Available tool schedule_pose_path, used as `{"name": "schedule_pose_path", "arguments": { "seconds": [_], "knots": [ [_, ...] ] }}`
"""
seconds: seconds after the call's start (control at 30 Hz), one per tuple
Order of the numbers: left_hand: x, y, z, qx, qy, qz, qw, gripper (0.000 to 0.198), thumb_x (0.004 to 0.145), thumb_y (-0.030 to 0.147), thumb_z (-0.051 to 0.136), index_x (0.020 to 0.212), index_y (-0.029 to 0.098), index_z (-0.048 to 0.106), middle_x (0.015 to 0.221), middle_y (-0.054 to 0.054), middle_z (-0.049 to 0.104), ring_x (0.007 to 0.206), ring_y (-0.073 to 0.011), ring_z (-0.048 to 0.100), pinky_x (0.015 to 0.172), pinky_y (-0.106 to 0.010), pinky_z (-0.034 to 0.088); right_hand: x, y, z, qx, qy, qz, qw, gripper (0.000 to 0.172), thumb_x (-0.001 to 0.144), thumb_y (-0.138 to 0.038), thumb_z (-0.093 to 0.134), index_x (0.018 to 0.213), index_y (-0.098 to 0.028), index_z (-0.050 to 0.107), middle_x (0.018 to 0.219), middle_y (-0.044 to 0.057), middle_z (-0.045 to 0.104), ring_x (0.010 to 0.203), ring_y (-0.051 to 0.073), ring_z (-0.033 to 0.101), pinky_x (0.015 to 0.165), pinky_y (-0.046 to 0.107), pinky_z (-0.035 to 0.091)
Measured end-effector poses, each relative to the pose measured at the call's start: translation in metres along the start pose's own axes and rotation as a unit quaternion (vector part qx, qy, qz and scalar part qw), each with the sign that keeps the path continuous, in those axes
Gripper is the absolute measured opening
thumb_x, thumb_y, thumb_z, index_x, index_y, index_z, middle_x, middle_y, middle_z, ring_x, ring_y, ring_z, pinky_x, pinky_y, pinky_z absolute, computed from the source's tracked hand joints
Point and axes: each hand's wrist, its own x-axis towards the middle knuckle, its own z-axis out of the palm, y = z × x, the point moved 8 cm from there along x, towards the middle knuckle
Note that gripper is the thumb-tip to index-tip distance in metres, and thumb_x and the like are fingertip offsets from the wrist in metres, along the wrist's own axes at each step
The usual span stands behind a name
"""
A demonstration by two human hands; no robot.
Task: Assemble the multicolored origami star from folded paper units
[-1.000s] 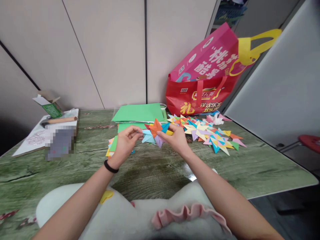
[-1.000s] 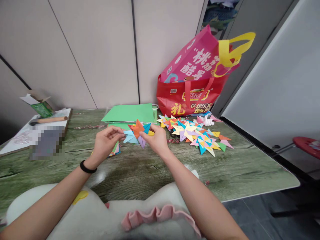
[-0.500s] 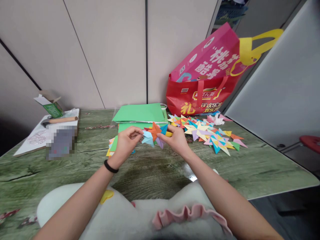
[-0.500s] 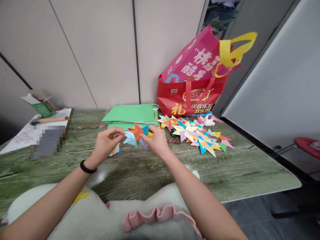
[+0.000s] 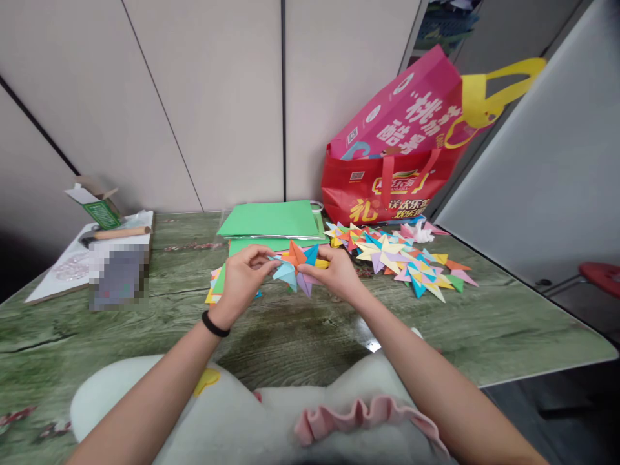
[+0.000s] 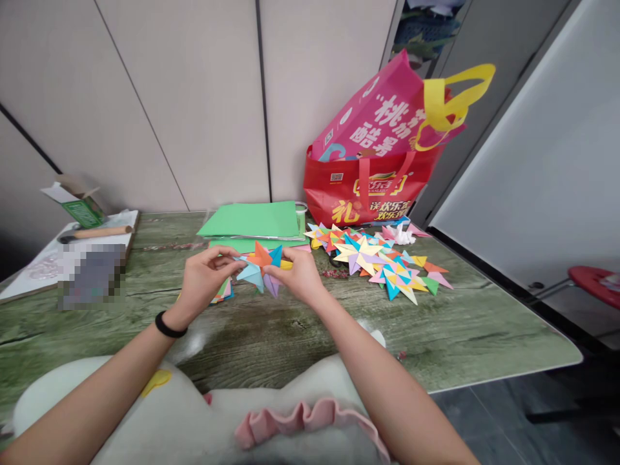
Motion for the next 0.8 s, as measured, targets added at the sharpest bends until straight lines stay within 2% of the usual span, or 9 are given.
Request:
{"name": "schedule_pose_path", "arguments": {
  "seconds": [0.23,0.37,0.53,0.8],
  "knots": [
    [-0.0002,0.0041,-0.0024,0.06,0.012,0.055,0.997,0.014,0.062,0.024,0.075,0.069,0.017,0.065,0.069,-0.001,0.062,0.055,-0.0112,0.056,0.049,-0.022,0.045,-0.0008,0.0021,0.0076,0.053,-0.037,0.03,0.997,0.024,0.062,-0.036,0.069,0.059,-0.017,0.056,0.057,-0.004,0.051,0.055,0.01,0.041,0.052,0.022,0.032],
    [-0.0002,0.0,-0.0014,0.064,0.005,0.051,0.997,0.018,0.064,0.028,0.075,0.073,0.017,0.064,0.068,-0.001,0.061,0.055,-0.0112,0.056,0.05,-0.023,0.045,-0.001,-0.0024,0.0087,0.039,-0.052,0.016,0.998,0.024,0.066,-0.036,0.067,0.06,-0.017,0.055,0.057,-0.004,0.048,0.054,0.009,0.038,0.051,0.022,0.03],
    [-0.0004,0.0011,0.0011,0.042,-0.006,0.042,0.998,0.02,0.065,0.027,0.074,0.077,0.016,0.062,0.064,0.001,0.06,0.053,-0.0105,0.055,0.05,-0.023,0.046,-0.0005,-0.0046,0.0072,0.014,-0.044,0.005,0.999,0.033,0.073,-0.041,0.06,0.055,-0.016,0.048,0.055,-0.004,0.04,0.054,0.008,0.033,0.049,0.021,0.027],
    [-0.0016,0.0038,0.0048,0.021,-0.022,0.034,0.999,0.021,0.066,0.025,0.073,0.079,0.016,0.06,0.064,0.002,0.059,0.053,-0.0096,0.054,0.05,-0.022,0.047,-0.0003,-0.0066,0.0068,0.029,-0.04,0.011,0.999,0.032,0.071,-0.04,0.06,0.054,-0.016,0.047,0.054,-0.004,0.04,0.053,0.008,0.032,0.049,0.021,0.026]
  ]
}}
